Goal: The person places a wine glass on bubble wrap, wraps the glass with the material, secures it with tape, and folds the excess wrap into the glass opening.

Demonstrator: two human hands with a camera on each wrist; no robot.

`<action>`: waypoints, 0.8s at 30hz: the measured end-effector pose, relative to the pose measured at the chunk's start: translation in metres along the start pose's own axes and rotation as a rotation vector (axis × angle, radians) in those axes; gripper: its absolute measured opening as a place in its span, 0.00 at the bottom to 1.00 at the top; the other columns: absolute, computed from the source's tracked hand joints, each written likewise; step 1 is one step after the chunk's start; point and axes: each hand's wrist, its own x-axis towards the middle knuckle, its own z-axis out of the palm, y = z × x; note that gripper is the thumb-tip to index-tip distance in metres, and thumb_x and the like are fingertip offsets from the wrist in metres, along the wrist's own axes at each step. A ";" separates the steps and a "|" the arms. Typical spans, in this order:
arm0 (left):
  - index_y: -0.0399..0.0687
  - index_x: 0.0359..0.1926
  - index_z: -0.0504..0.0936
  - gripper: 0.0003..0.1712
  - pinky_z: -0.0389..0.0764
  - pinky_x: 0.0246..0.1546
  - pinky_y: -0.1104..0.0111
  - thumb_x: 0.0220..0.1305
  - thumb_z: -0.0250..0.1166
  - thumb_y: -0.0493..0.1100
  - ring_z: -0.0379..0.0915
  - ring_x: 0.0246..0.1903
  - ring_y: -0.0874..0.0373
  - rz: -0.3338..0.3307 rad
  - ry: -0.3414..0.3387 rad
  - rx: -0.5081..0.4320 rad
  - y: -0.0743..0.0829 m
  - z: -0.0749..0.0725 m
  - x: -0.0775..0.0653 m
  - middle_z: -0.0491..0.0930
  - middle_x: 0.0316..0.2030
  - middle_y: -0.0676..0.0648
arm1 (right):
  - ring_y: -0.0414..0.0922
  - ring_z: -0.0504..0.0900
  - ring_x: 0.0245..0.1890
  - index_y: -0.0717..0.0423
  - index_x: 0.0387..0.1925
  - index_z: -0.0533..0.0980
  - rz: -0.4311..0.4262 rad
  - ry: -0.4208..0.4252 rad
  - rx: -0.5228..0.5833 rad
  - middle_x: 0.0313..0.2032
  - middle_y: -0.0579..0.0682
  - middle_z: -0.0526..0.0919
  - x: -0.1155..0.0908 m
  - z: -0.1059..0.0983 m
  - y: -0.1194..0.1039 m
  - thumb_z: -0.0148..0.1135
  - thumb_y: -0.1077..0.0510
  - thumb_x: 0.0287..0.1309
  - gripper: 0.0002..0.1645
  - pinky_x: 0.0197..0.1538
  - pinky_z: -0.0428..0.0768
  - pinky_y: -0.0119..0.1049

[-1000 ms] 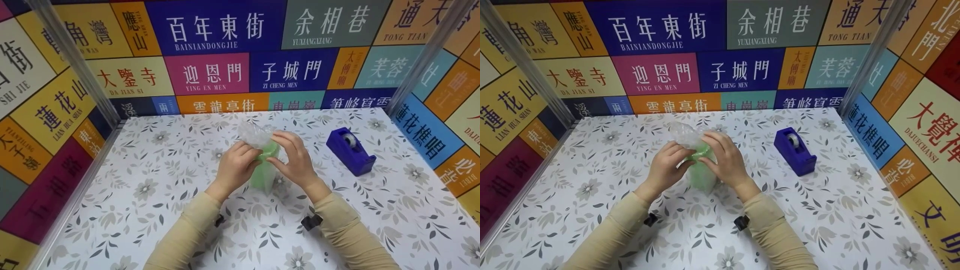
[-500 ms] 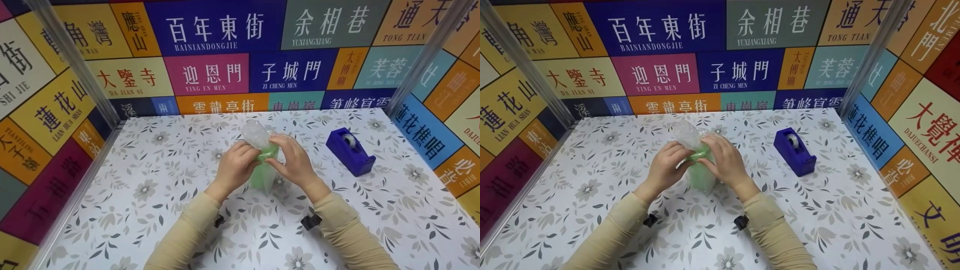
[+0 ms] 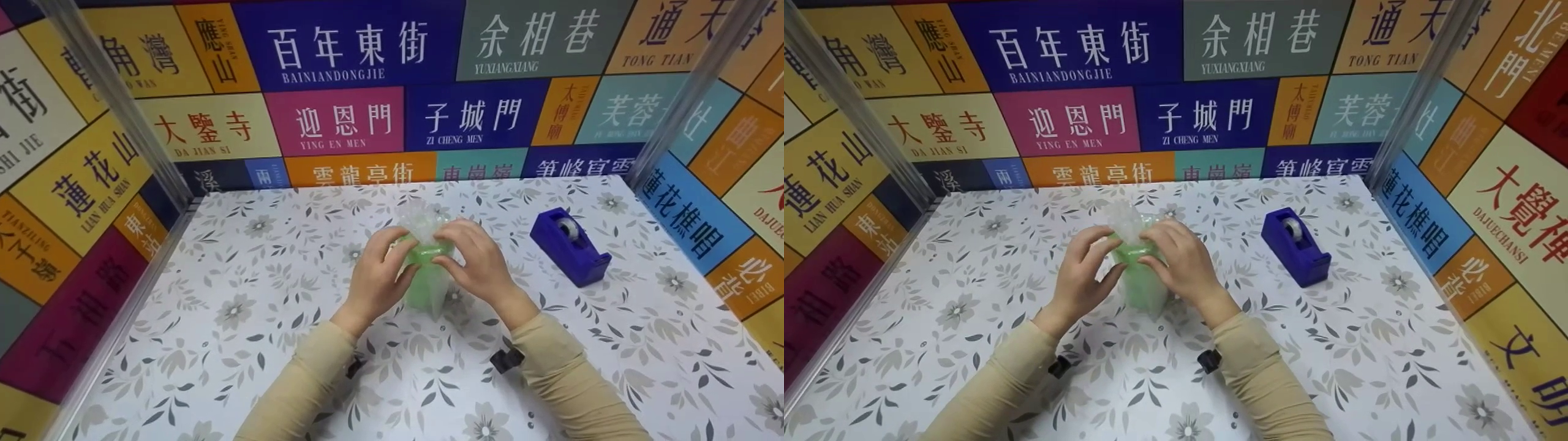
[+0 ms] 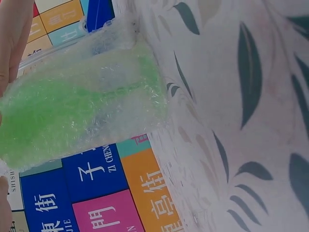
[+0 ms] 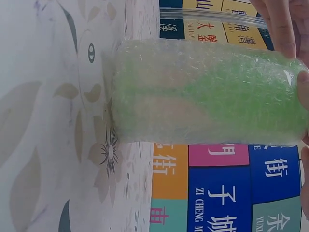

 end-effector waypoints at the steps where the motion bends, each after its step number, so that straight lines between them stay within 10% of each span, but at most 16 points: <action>1: 0.43 0.53 0.76 0.22 0.72 0.62 0.59 0.59 0.72 0.39 0.71 0.57 0.46 0.005 0.011 0.012 0.000 0.000 0.000 0.73 0.56 0.41 | 0.53 0.78 0.51 0.59 0.47 0.77 -0.006 -0.002 0.000 0.44 0.54 0.82 0.001 0.000 0.000 0.73 0.58 0.52 0.21 0.66 0.69 0.46; 24: 0.39 0.55 0.80 0.24 0.74 0.60 0.63 0.59 0.74 0.43 0.76 0.55 0.50 0.083 -0.151 0.047 0.006 0.000 0.016 0.80 0.54 0.44 | 0.54 0.78 0.48 0.58 0.37 0.82 -0.011 0.050 0.036 0.41 0.52 0.83 -0.005 0.003 0.000 0.66 0.49 0.60 0.15 0.58 0.73 0.44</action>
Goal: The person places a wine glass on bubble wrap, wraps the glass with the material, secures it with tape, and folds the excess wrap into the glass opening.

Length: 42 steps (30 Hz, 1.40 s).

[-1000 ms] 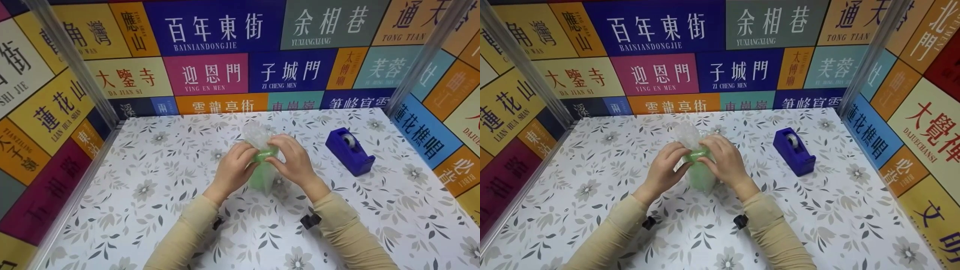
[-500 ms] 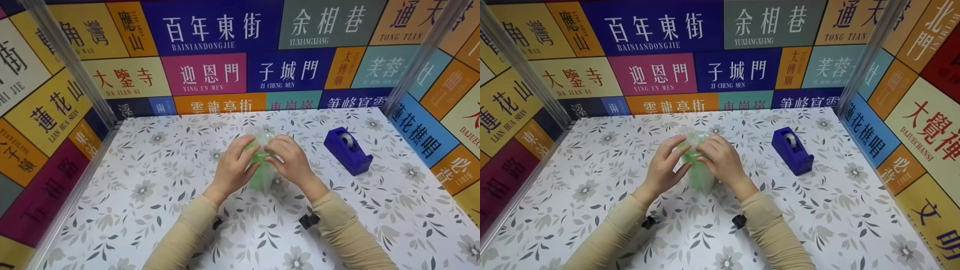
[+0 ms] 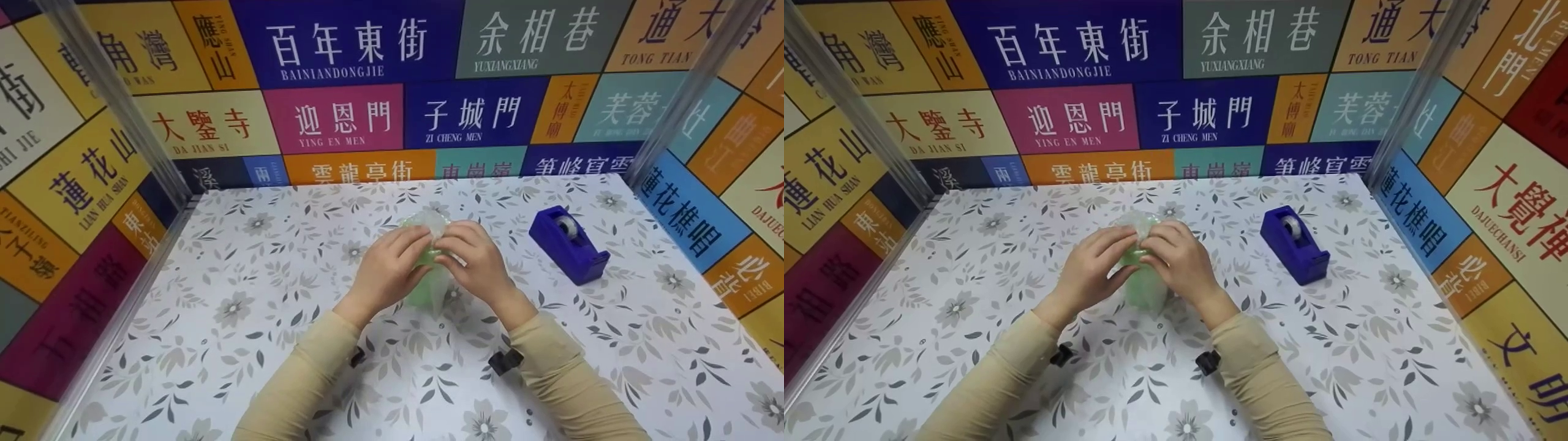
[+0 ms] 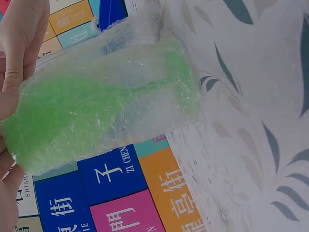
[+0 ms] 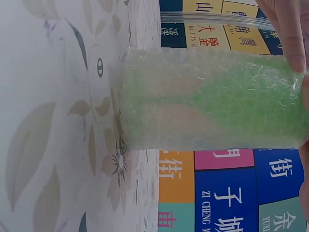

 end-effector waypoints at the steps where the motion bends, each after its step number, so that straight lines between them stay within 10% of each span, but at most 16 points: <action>1: 0.39 0.54 0.80 0.24 0.74 0.60 0.63 0.58 0.74 0.43 0.76 0.54 0.50 -0.006 -0.008 0.002 0.000 0.000 0.001 0.80 0.53 0.44 | 0.54 0.78 0.48 0.58 0.37 0.83 0.004 0.000 0.002 0.42 0.53 0.83 0.000 0.000 0.000 0.67 0.50 0.59 0.14 0.58 0.74 0.44; 11: 0.42 0.48 0.83 0.24 0.78 0.54 0.62 0.52 0.78 0.46 0.78 0.48 0.52 -0.036 -0.126 0.077 0.002 -0.004 0.008 0.83 0.47 0.47 | 0.53 0.79 0.48 0.61 0.40 0.78 0.045 0.044 0.010 0.44 0.55 0.81 -0.004 0.000 -0.002 0.77 0.59 0.46 0.20 0.60 0.73 0.37; 29: 0.50 0.28 0.82 0.14 0.73 0.52 0.61 0.51 0.77 0.52 0.79 0.27 0.56 -0.034 -0.414 0.177 -0.002 -0.009 0.027 0.84 0.26 0.52 | 0.53 0.77 0.55 0.59 0.55 0.80 -0.048 -0.089 -0.043 0.53 0.54 0.81 0.000 -0.004 0.002 0.74 0.58 0.53 0.26 0.64 0.70 0.41; 35: 0.49 0.33 0.83 0.14 0.73 0.55 0.61 0.53 0.76 0.50 0.80 0.32 0.54 -0.045 -0.375 0.117 -0.005 -0.005 0.022 0.85 0.30 0.50 | 0.54 0.76 0.56 0.59 0.50 0.81 -0.027 -0.120 -0.061 0.50 0.55 0.83 0.004 -0.005 -0.002 0.72 0.58 0.55 0.20 0.66 0.69 0.42; 42: 0.44 0.39 0.78 0.18 0.76 0.51 0.62 0.51 0.77 0.42 0.74 0.41 0.52 -0.045 -0.174 -0.060 -0.009 -0.001 0.009 0.79 0.37 0.48 | 0.54 0.76 0.56 0.59 0.46 0.81 -0.002 -0.179 -0.050 0.47 0.53 0.83 0.010 -0.007 -0.004 0.72 0.57 0.57 0.17 0.64 0.70 0.44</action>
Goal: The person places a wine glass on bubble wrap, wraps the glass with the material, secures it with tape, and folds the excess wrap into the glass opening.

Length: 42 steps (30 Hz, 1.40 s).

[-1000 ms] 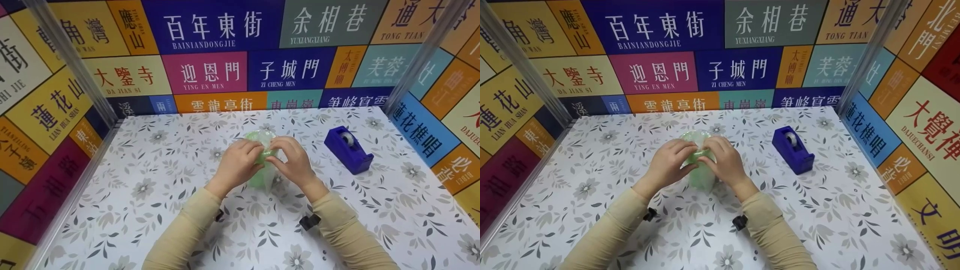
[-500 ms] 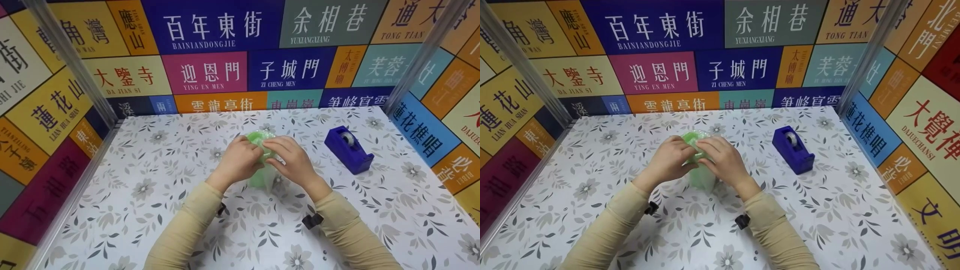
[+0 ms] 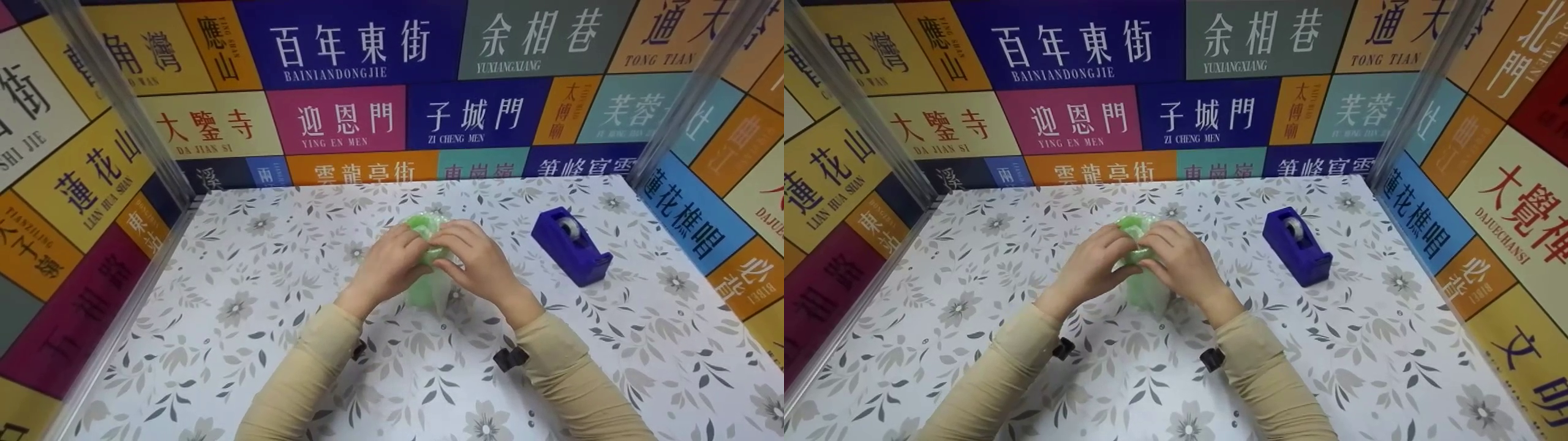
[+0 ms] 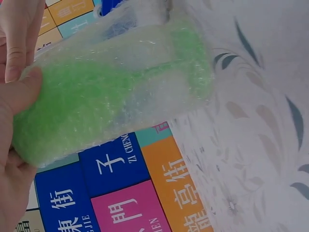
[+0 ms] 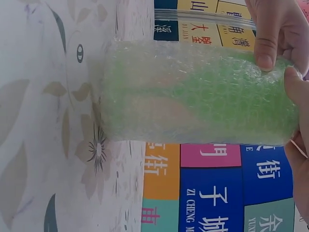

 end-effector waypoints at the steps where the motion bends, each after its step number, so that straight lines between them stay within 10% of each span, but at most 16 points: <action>1: 0.43 0.41 0.78 0.20 0.77 0.49 0.63 0.51 0.78 0.41 0.73 0.42 0.52 -0.001 0.021 -0.017 -0.001 0.000 -0.001 0.78 0.39 0.47 | 0.54 0.76 0.55 0.59 0.46 0.81 -0.002 -0.004 -0.001 0.46 0.53 0.84 0.000 0.000 0.000 0.72 0.57 0.56 0.17 0.64 0.70 0.44; 12: 0.42 0.56 0.77 0.31 0.74 0.59 0.63 0.53 0.78 0.46 0.70 0.58 0.50 -0.013 -0.003 0.009 -0.004 -0.002 -0.006 0.75 0.57 0.43 | 0.53 0.76 0.50 0.57 0.39 0.82 -0.015 -0.079 -0.039 0.40 0.49 0.85 0.009 -0.006 -0.005 0.70 0.58 0.56 0.09 0.57 0.75 0.45; 42: 0.49 0.22 0.82 0.16 0.65 0.67 0.62 0.49 0.78 0.52 0.79 0.29 0.55 -0.064 -0.300 0.107 -0.002 -0.012 0.023 0.80 0.21 0.53 | 0.51 0.77 0.47 0.56 0.33 0.79 0.002 -0.126 -0.006 0.34 0.49 0.83 0.014 -0.008 -0.003 0.68 0.59 0.50 0.07 0.52 0.77 0.43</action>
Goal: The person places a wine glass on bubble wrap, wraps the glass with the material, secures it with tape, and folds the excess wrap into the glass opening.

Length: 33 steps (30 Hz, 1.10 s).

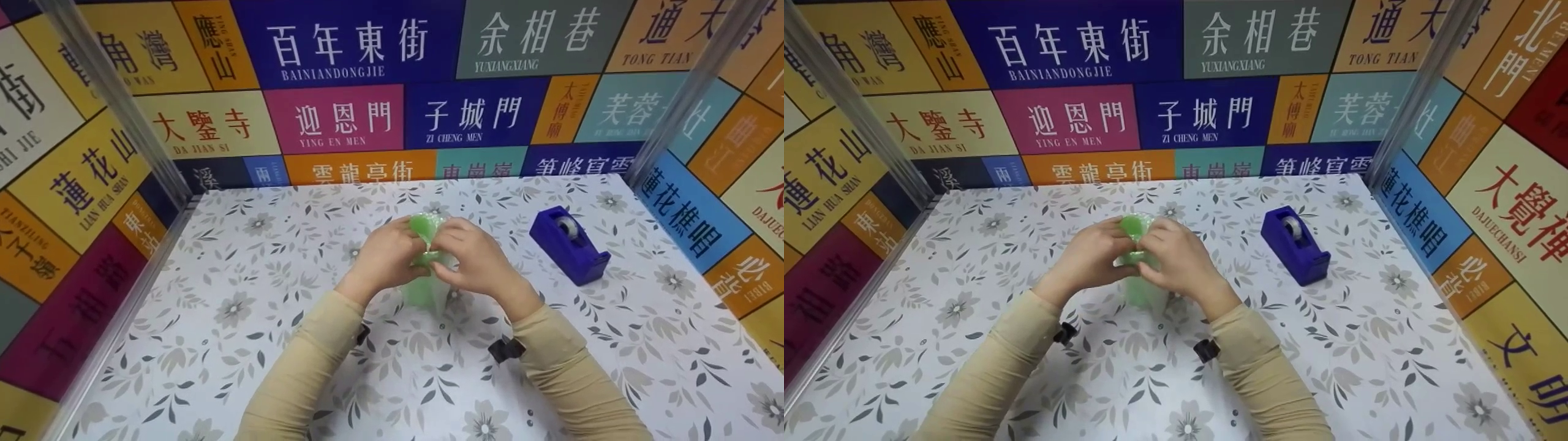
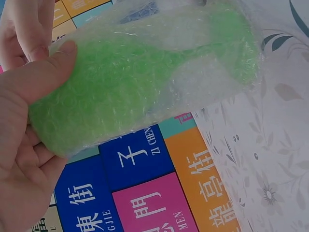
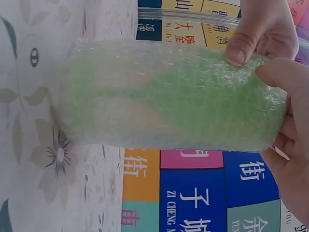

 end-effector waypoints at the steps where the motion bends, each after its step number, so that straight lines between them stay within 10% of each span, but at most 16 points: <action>1: 0.49 0.21 0.81 0.17 0.65 0.68 0.61 0.50 0.78 0.52 0.78 0.28 0.55 0.000 -0.011 0.002 0.000 0.000 0.000 0.80 0.20 0.53 | 0.50 0.77 0.46 0.56 0.33 0.79 -0.003 -0.009 -0.007 0.33 0.48 0.83 0.001 0.000 0.000 0.68 0.59 0.50 0.07 0.50 0.78 0.43; 16: 0.50 0.20 0.78 0.20 0.57 0.71 0.59 0.54 0.75 0.55 0.72 0.25 0.55 0.007 -0.051 0.015 -0.001 0.004 -0.003 0.73 0.17 0.53 | 0.51 0.76 0.45 0.56 0.34 0.77 0.004 -0.036 -0.032 0.34 0.50 0.82 0.001 0.006 -0.002 0.65 0.58 0.52 0.08 0.51 0.76 0.44; 24: 0.48 0.25 0.77 0.19 0.57 0.71 0.60 0.53 0.76 0.54 0.76 0.39 0.53 0.021 0.065 -0.017 -0.003 0.008 -0.012 0.78 0.28 0.50 | 0.54 0.76 0.49 0.58 0.35 0.76 -0.057 0.045 0.034 0.37 0.52 0.80 -0.003 0.012 -0.001 0.66 0.60 0.52 0.09 0.68 0.66 0.51; 33: 0.44 0.37 0.83 0.20 0.65 0.66 0.64 0.52 0.78 0.52 0.73 0.46 0.53 0.080 0.223 -0.077 -0.007 0.000 -0.022 0.81 0.40 0.49 | 0.54 0.72 0.53 0.57 0.42 0.77 -0.002 0.088 0.084 0.50 0.54 0.76 -0.009 0.005 -0.003 0.69 0.57 0.56 0.14 0.61 0.69 0.47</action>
